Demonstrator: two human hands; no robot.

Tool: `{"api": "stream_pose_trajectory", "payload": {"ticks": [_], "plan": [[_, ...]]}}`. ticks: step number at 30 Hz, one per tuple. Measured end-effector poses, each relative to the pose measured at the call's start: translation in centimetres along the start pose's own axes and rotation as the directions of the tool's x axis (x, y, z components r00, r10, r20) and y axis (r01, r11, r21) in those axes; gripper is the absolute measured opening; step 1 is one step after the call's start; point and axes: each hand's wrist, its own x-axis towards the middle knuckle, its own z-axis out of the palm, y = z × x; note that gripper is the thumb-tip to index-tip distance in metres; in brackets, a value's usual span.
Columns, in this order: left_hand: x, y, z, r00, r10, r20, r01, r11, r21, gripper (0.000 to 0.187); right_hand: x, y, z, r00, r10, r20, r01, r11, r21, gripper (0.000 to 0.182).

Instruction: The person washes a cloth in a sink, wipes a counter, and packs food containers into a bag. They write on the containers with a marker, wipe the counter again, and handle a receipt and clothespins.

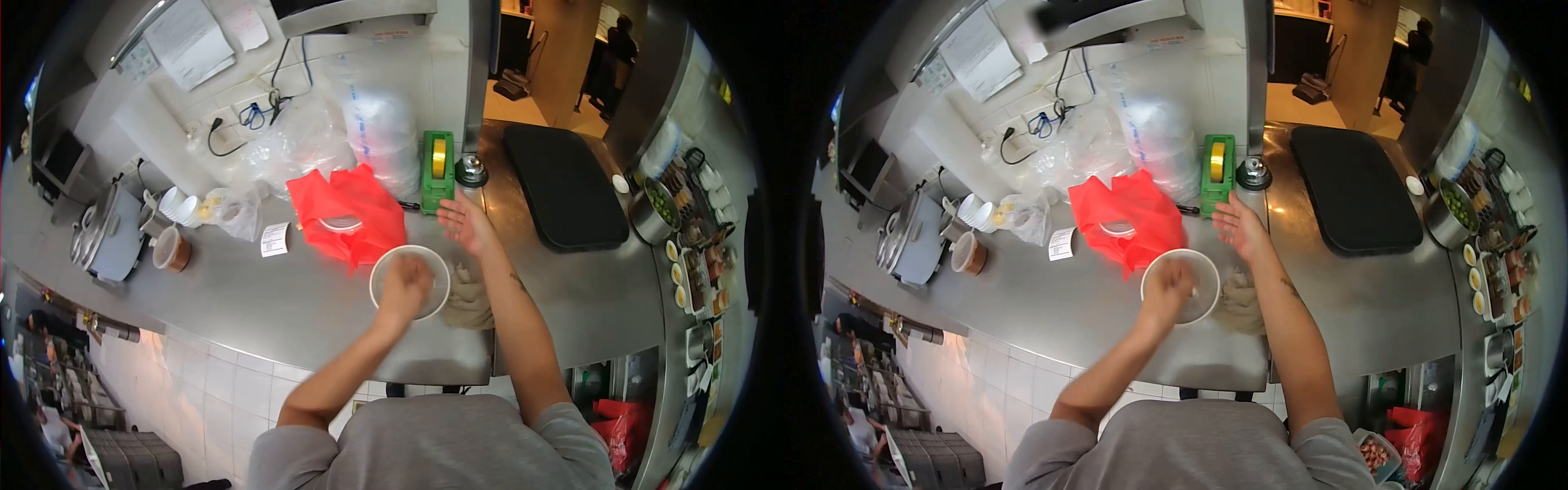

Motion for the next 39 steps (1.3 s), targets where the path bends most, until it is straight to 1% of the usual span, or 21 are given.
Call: {"api": "stream_pose_trajectory", "payload": {"ticks": [1, 2, 4, 5, 8, 9, 12, 13, 16, 19, 20, 22, 23, 25, 26, 29, 32, 35, 37, 38, 39], "plan": [[-3.1, -0.3, -0.4, 0.995, 0.097, -0.015, -0.096, 0.994, 0.052, 0.007, 1.4, 0.0, 0.6, 0.998, 0.056, 0.005, -0.056, 0.997, 0.054, 0.046], [-5.5, -0.8, -0.7, 0.982, 0.187, -0.025, -0.183, 0.978, 0.102, 0.007, 2.5, 0.2, 1.0, 0.999, 0.036, -0.027, -0.034, 0.997, 0.065, 0.046], [-7.9, -1.4, -1.4, 0.984, 0.18, 0.003, -0.179, 0.974, 0.142, 0.005, 4.4, 0.8, 1.5, 0.996, 0.002, -0.09, 0.005, 0.997, 0.075, 0.045], [-8.7, -1.6, -1.6, 0.984, 0.176, 0.011, -0.175, 0.971, 0.16, 0.005, 5.7, 1.3, 1.1, 0.995, -0.015, -0.101, 0.025, 0.995, 0.092, 0.034], [-9.0, -1.3, -1.3, 0.995, 0.097, -0.016, -0.094, 0.988, 0.126, 0.005, 6.0, 1.8, 1.7, 0.984, -0.051, -0.17, 0.067, 0.994, 0.089, 0.023], [-9.0, -1.1, -1.1, 0.994, 0.103, -0.022, -0.099, 0.987, 0.13, 0.005, 6.1, 1.7, 1.8, 0.983, -0.035, -0.181, 0.058, 0.991, 0.124, 0.016], [-9.0, -0.8, -0.1, 0.991, 0.13, -0.038, -0.123, 0.983, 0.137, 0.005, 6.6, 1.6, 2.1, 0.972, 0.038, -0.232, 0.002, 0.986, 0.17, 0.015], [-9.0, -0.7, 0.2, 0.989, 0.141, -0.042, -0.134, 0.981, 0.139, 0.005, 6.9, 1.7, 2.2, 0.967, 0.088, -0.237, -0.035, 0.975, 0.22, 0.014], [-8.3, -0.8, 0.3, 0.982, 0.181, -0.043, -0.172, 0.971, 0.166, 0.005, 8.4, 2.1, 2.0, 0.957, 0.149, -0.25, -0.079, 0.96, 0.267, 0.014], [-8.0, -0.8, 0.6, 0.98, 0.198, -0.022, -0.191, 0.965, 0.179, 0.007, 11.2, 3.8, 0.8, 0.954, 0.255, -0.156, -0.211, 0.944, 0.253, 0.013], [-7.8, -0.6, 0.5, 0.978, 0.207, -0.012, -0.201, 0.962, 0.183, 0.007, 10.8, 3.7, 0.9, 0.962, 0.231, -0.148, -0.198, 0.957, 0.212, 0.015], [-8.2, 0.8, -0.4, 0.989, 0.145, -0.017, -0.141, 0.98, 0.141, 0.01, 8.8, 3.7, 2.5, 0.976, 0.182, -0.116, -0.167, 0.977, 0.129, 0.02], [-8.4, 1.2, -1.0, 0.994, 0.109, -0.024, -0.106, 0.987, 0.118, 0.011, 6.5, 2.7, 3.4, 0.992, 0.12, -0.027, -0.116, 0.987, 0.115, 0.031], [-8.8, 1.2, -2.7, 0.995, 0.092, -0.034, -0.088, 0.992, 0.086, 0.013, 1.9, 0.2, 4.6, 0.999, -0.012, 0.041, 0.007, 0.993, 0.119, 0.039], [-9.2, 1.0, -3.5, 0.996, 0.078, -0.035, -0.076, 0.995, 0.068, 0.014, 0.7, -0.1, 4.6, 0.995, -0.075, 0.07, 0.066, 0.99, 0.124, 0.043], [-10.0, 0.0, -5.3, 0.998, -0.003, -0.065, 0.005, 0.999, 0.043, 0.016, 0.6, 0.5, 3.3, 0.927, -0.324, 0.191, 0.329, 0.944, 0.004, 0.053], [-10.7, -2.8, -6.4, 0.992, -0.089, -0.093, 0.095, 0.994, 0.06, 0.016, 0.0, 2.0, 3.1, 0.913, -0.398, 0.088, 0.408, 0.897, -0.17, 0.063], [-10.6, -7.5, -6.9, 0.983, -0.178, -0.036, 0.182, 0.973, 0.143, 0.018, 0.5, 5.7, 0.2, 0.952, -0.281, 0.125, 0.306, 0.901, -0.306, 0.06], [-9.0, -9.9, -6.9, 0.998, -0.055, -0.014, 0.057, 0.98, 0.189, 0.02, 0.2, 7.0, -0.3, 0.987, -0.081, 0.138, 0.114, 0.963, -0.245, 0.061], [-8.2, -10.4, -6.8, 1.0, 0.003, 0.001, -0.004, 0.977, 0.213, 0.02, -0.1, 7.5, -0.3, 0.989, 0.021, 0.148, 0.011, 0.977, -0.213, 0.062], [-7.5, -10.3, -6.6, 0.999, 0.038, 0.0, -0.037, 0.978, 0.206, 0.02, -0.7, 7.6, 0.0, 0.982, 0.077, 0.171, -0.041, 0.977, -0.208, 0.062]]}}
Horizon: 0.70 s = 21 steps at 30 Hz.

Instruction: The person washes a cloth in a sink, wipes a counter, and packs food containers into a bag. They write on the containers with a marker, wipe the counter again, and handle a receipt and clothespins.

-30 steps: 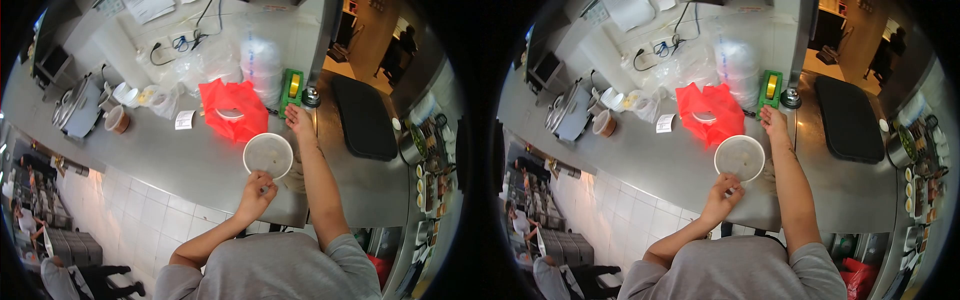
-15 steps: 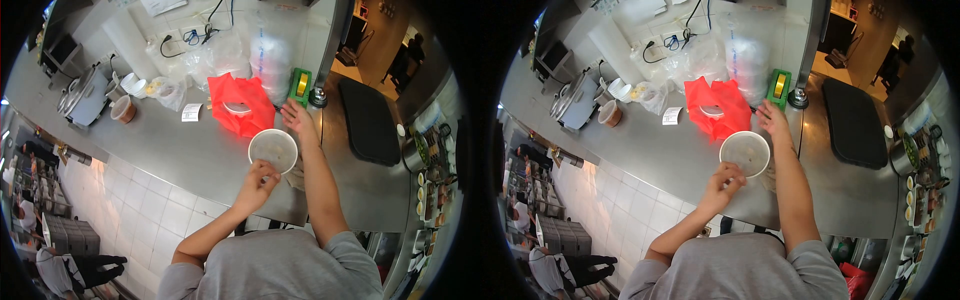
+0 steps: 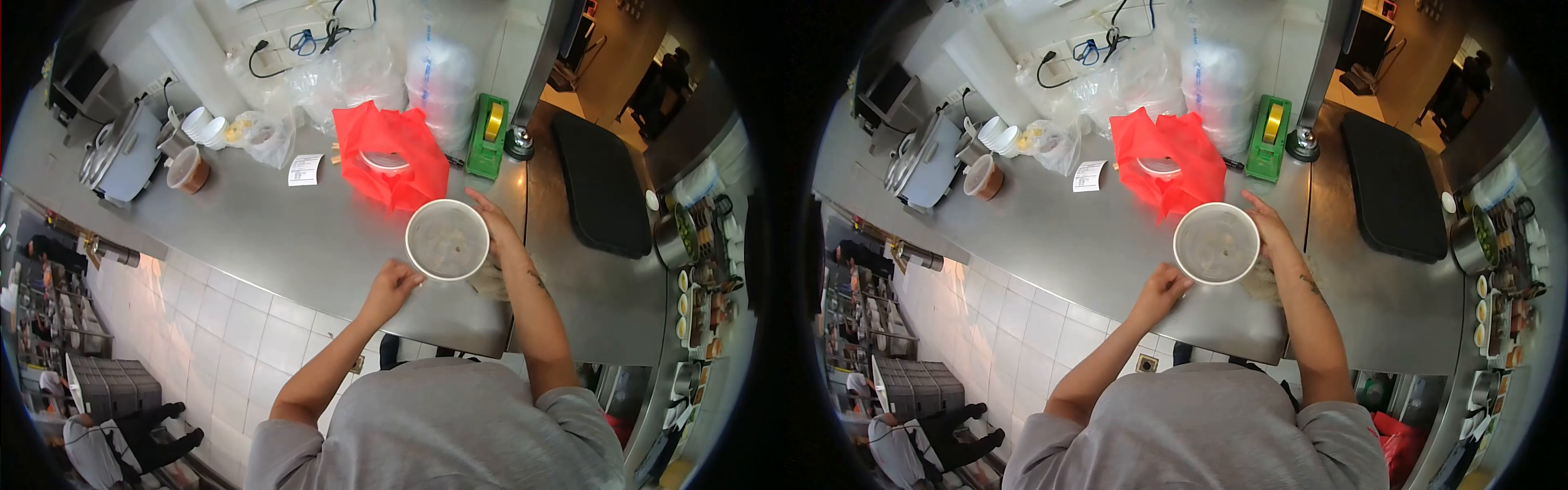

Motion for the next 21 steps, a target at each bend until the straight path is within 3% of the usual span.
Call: {"api": "stream_pose_trajectory", "payload": {"ticks": [2, 5, 8, 11, 12, 14, 15, 16, 18, 20, 21], "plan": [[1.5, 0.2, 0.3, 0.997, 0.077, -0.016, -0.077, 0.997, -0.011, 0.022, -0.7, -0.4, 0.8, 0.994, 0.088, 0.072, -0.09, 0.996, 0.023, 0.062], [2.2, -2.2, 0.1, 0.973, 0.224, -0.059, -0.202, 0.945, 0.258, 0.025, -0.3, -0.4, 0.2, 0.991, 0.123, 0.06, -0.112, 0.98, -0.163, 0.062], [2.6, -1.7, -0.4, 0.892, 0.451, -0.024, -0.343, 0.711, 0.614, 0.024, 1.5, 0.8, -0.8, 0.993, -0.024, 0.111, 0.064, 0.927, -0.37, 0.055], [1.9, -2.7, -0.5, 0.941, 0.334, -0.059, -0.245, 0.79, 0.562, 0.013, 2.9, 0.6, -0.7, 0.981, 0.185, 0.063, -0.188, 0.981, 0.04, 0.045], [1.1, -2.7, -0.5, 0.963, 0.258, -0.081, -0.193, 0.867, 0.46, 0.015, 2.3, 0.1, -1.1, 0.995, 0.1, 0.013, -0.097, 0.984, -0.149, 0.043], [-1.0, -2.3, -0.7, 0.99, 0.096, -0.099, -0.07, 0.968, 0.239, 0.025, -0.1, -1.6, -2.0, 0.996, -0.087, -0.03, 0.059, 0.857, -0.513, 0.043], [-1.9, -1.4, -0.2, 0.984, 0.109, -0.138, -0.087, 0.984, 0.155, 0.03, -2.7, -3.1, 0.4, 0.999, 0.036, -0.022, -0.04, 0.972, -0.232, 0.044], [-3.0, -0.1, 0.9, 0.977, 0.114, -0.18, -0.102, 0.992, 0.072, 0.036, -5.1, -3.4, 3.2, 0.987, 0.157, 0.026, -0.158, 0.985, 0.065, 0.046], [-3.5, 0.1, 2.4, 0.972, 0.09, -0.218, -0.1, 0.994, -0.037, 0.046, -6.5, -1.2, 5.6, 0.984, 0.179, 0.018, -0.179, 0.969, 0.17, 0.052], [-2.6, -1.4, 2.9, 0.977, 0.043, -0.208, -0.064, 0.993, -0.097, 0.056, -7.3, 0.9, 8.3, 0.999, -0.036, -0.015, 0.034, 0.991, -0.129, 0.051], [-2.4, -1.2, 1.7, 0.983, -0.072, -0.168, 0.032, 0.974, -0.226, 0.058, -7.6, 1.6, 9.8, 0.989, -0.146, -0.013, 0.137, 0.951, -0.276, 0.052]]}}
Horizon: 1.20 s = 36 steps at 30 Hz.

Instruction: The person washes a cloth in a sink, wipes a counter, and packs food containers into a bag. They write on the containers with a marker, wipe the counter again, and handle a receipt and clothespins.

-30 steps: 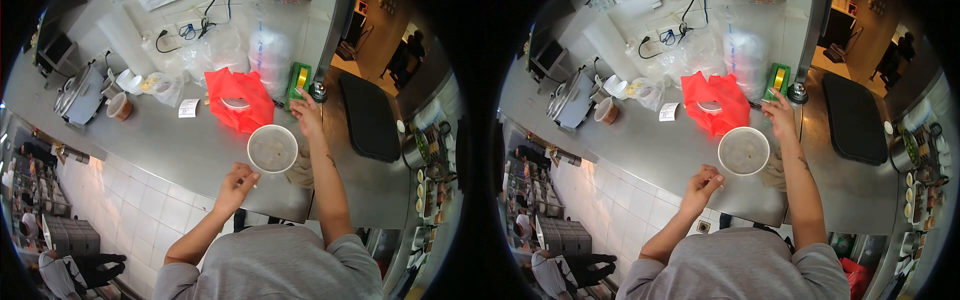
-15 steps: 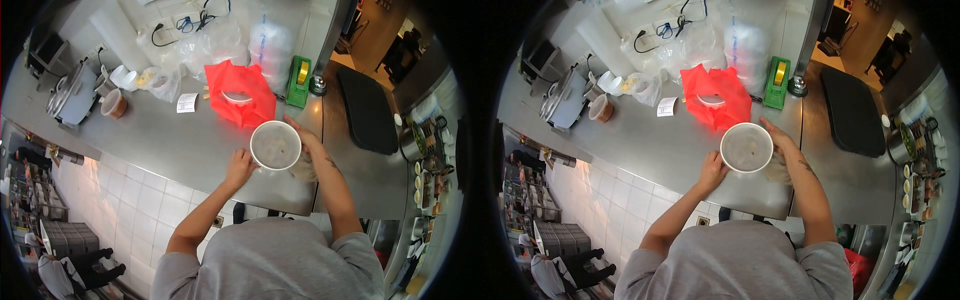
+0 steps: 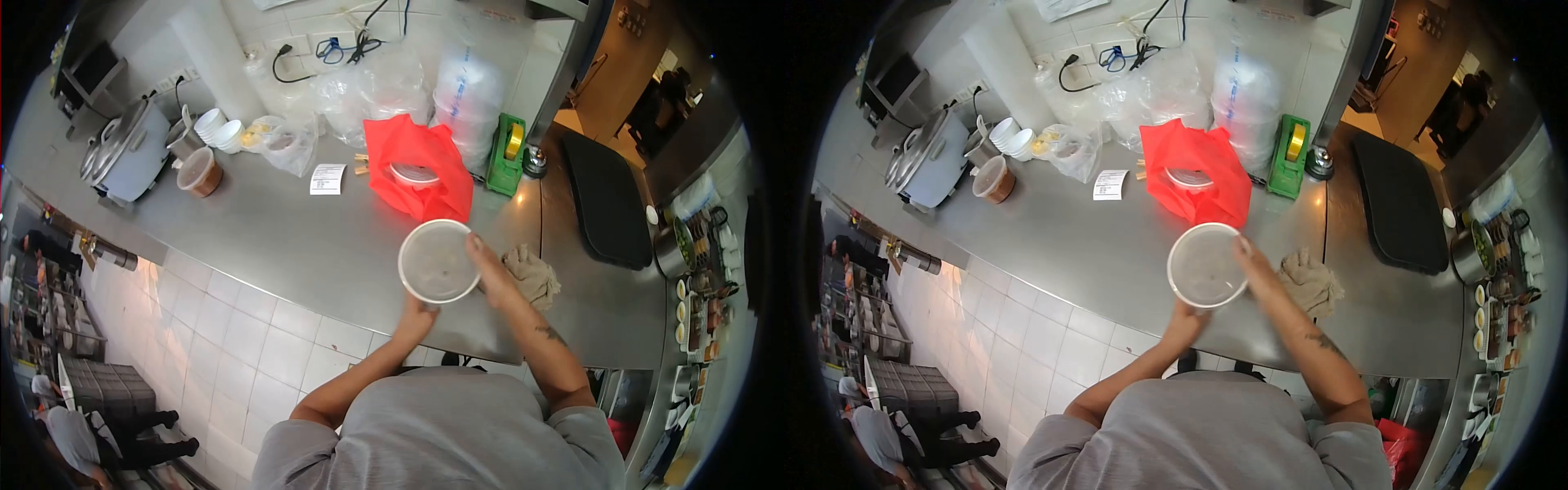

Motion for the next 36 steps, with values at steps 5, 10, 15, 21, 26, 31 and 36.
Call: {"api": "stream_pose_trajectory", "payload": {"ticks": [5, 10, 15, 21, 26, 31, 36], "plan": [[-0.2, 1.2, -7.5, 0.989, -0.131, -0.074, 0.101, 0.942, -0.321, 0.064, -1.2, -2.3, 7.8, 0.975, -0.153, 0.161, 0.157, 0.988, -0.013, 0.056], [1.1, 2.7, -15.2, 0.962, -0.105, -0.253, 0.037, 0.965, -0.259, 0.063, 2.9, -4.7, 12.9, 0.922, -0.005, 0.388, -0.002, 1.0, 0.017, 0.071], [4.0, 1.5, -22.3, 0.971, -0.094, -0.221, 0.043, 0.973, -0.226, 0.059, 8.1, -1.7, 17.9, 0.892, 0.185, 0.413, -0.236, 0.969, 0.077, 0.07], [7.7, -1.3, -27.1, 0.949, -0.177, -0.26, 0.186, 0.982, 0.013, 0.05, 12.7, 1.0, 21.4, 0.906, 0.252, 0.34, -0.192, 0.961, -0.201, 0.081], [6.8, 0.6, -28.0, 0.794, 0.268, -0.545, 0.167, 0.766, 0.621, 0.036, 9.4, -2.3, 17.5, 0.906, -0.018, 0.422, 0.246, 0.834, -0.493, 0.083], [6.1, 10.3, -16.8, 0.871, 0.384, -0.307, -0.184, 0.834, 0.521, 0.022, 2.7, -0.7, 5.1, 0.935, -0.261, 0.242, 0.356, 0.714, -0.603, 0.048], [14.7, 11.6, 0.2, 0.644, 0.663, 0.383, -0.732, 0.386, 0.562, 0.018, -4.5, 3.7, -7.8, 0.885, -0.422, -0.195, -0.112, 0.214, -0.97, 0.042]]}}
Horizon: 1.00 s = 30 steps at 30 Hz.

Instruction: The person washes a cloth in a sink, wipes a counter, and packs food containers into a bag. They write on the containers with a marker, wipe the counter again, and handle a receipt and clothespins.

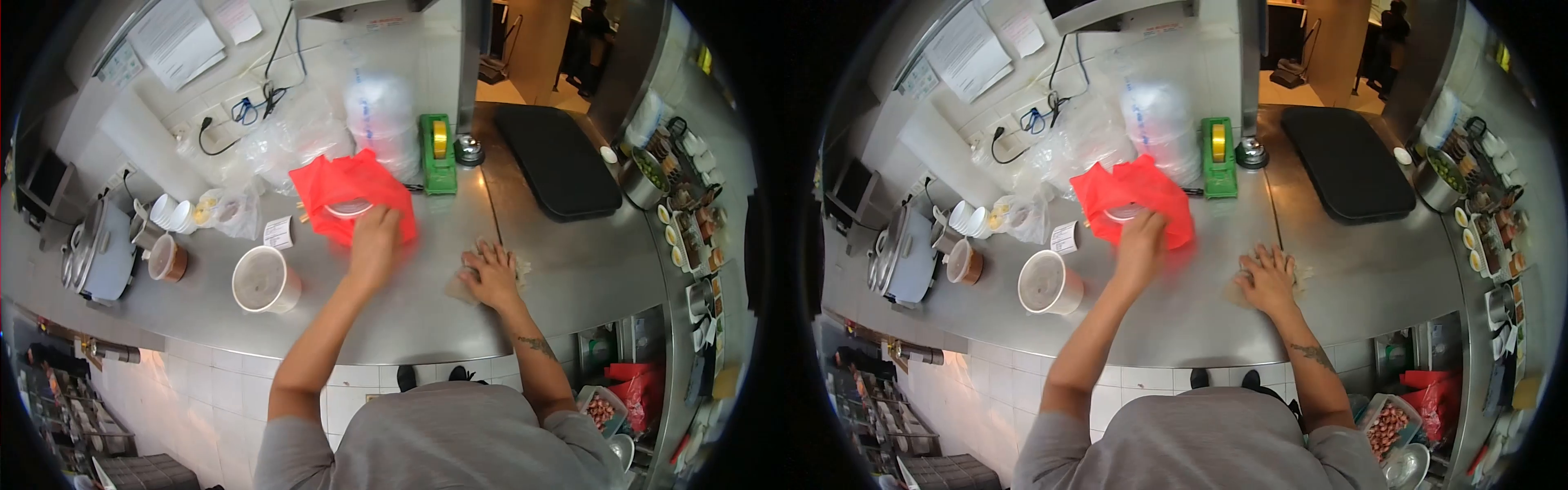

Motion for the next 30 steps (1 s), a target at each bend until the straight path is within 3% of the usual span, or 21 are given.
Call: {"api": "stream_pose_trajectory", "payload": {"ticks": [1, 2, 3, 5, 8, 11, 14, 16, 17, 18, 20, 21, 24, 27, 28, 29, 30], "plan": [[2.1, -0.5, 3.2, 0.994, 0.107, 0.036, -0.11, 0.988, 0.11, 0.016, -1.0, 1.0, 1.0, 0.996, -0.045, -0.082, 0.046, 0.999, 0.004, 0.042], [4.0, -1.4, 6.2, 0.984, 0.112, 0.136, -0.144, 0.957, 0.25, 0.016, -1.9, 2.0, 2.0, 0.982, -0.09, -0.168, 0.091, 0.996, 0.002, 0.041], [5.7, -2.6, 9.4, 0.968, 0.102, 0.229, -0.186, 0.905, 0.382, 0.017, -2.2, 3.1, 2.2, 0.958, -0.137, -0.253, 0.139, 0.99, -0.008, 0.041], [7.6, -5.8, 14.8, 0.905, -0.043, 0.424, -0.239, 0.773, 0.587, 0.02, -2.3, 3.0, 2.0, 0.958, -0.113, -0.263, 0.112, 0.994, -0.021, 0.042], [7.6, -7.5, 17.5, 0.856, -0.248, 0.454, -0.159, 0.709, 0.687, 0.021, -2.3, 2.9, 1.9, 0.957, -0.095, -0.274, 0.097, 0.995, -0.006, 0.042], [7.1, -6.7, 16.7, 0.877, -0.151, 0.456, -0.248, 0.67, 0.7, 0.021, -2.4, 3.3, 2.1, 0.958, -0.099, -0.269, 0.109, 0.994, 0.022, 0.044], [7.0, -4.2, 14.3, 0.954, -0.013, 0.3, -0.154, 0.836, 0.526, 0.016, -2.4, 3.5, 1.9, 0.964, -0.099, -0.245, 0.118, 0.991, 0.064, 0.052], [7.2, -0.4, 10.3, 0.987, -0.11, 0.119, 0.087, 0.979, 0.183, 0.012, -2.3, 3.6, 1.5, 0.968, -0.086, -0.236, 0.116, 0.986, 0.118, 0.059], [6.9, 1.2, 8.4, 0.982, -0.183, 0.042, 0.184, 0.983, -0.017, 0.011, -2.3, 3.6, 1.1, 0.969, -0.078, -0.234, 0.117, 0.981, 0.156, 0.062], [6.4, 2.0, 7.0, 0.951, -0.293, 0.1, 0.309, 0.914, -0.261, 0.01, -2.3, 3.5, 0.9, 0.97, -0.072, -0.231, 0.118, 0.974, 0.193, 0.066], [4.9, 2.9, 5.0, 0.855, -0.441, 0.271, 0.499, 0.564, -0.658, 0.01, -2.1, 3.1, 0.7, 0.965, -0.042, -0.26, 0.109, 0.963, 0.247, 0.069], [3.8, 3.8, 4.8, 0.866, -0.439, 0.237, 0.457, 0.508, -0.73, 0.01, -1.6, 2.5, 0.1, 0.959, -0.029, -0.282, 0.109, 0.956, 0.273, 0.07], [0.2, 7.3, 3.4, 0.829, -0.476, 0.293, 0.497, 0.39, -0.775, 0.009, -0.7, -1.1, -3.1, 0.977, -0.126, -0.173, 0.2, 0.826, 0.527, 0.057], [-2.2, 9.9, 3.9, 0.739, -0.6, 0.308, 0.444, 0.089, -0.892, 0.009, -0.4, -2.4, -1.5, 0.968, -0.175, 0.182, 0.017, 0.765, 0.644, 0.044], [-2.7, 10.5, 3.9, 0.691, -0.645, 0.327, 0.411, -0.021, -0.911, 0.009, -0.9, -2.8, -1.2, 0.968, -0.21, 0.139, 0.066, 0.742, 0.667, 0.04], [-3.3, 10.7, 4.1, 0.646, -0.602, 0.469, 0.447, -0.2, -0.872, 0.017, -1.8, -3.2, -0.9, 0.965, -0.243, 0.095, 0.113, 0.719, 0.686, 0.037], [-4.0, 10.3, 4.1, 0.616, -0.577, 0.536, 0.465, -0.283, -0.839, 0.02, -2.5, -3.5, -0.8, 0.96, -0.273, 0.054, 0.158, 0.694, 0.703, 0.035]]}}
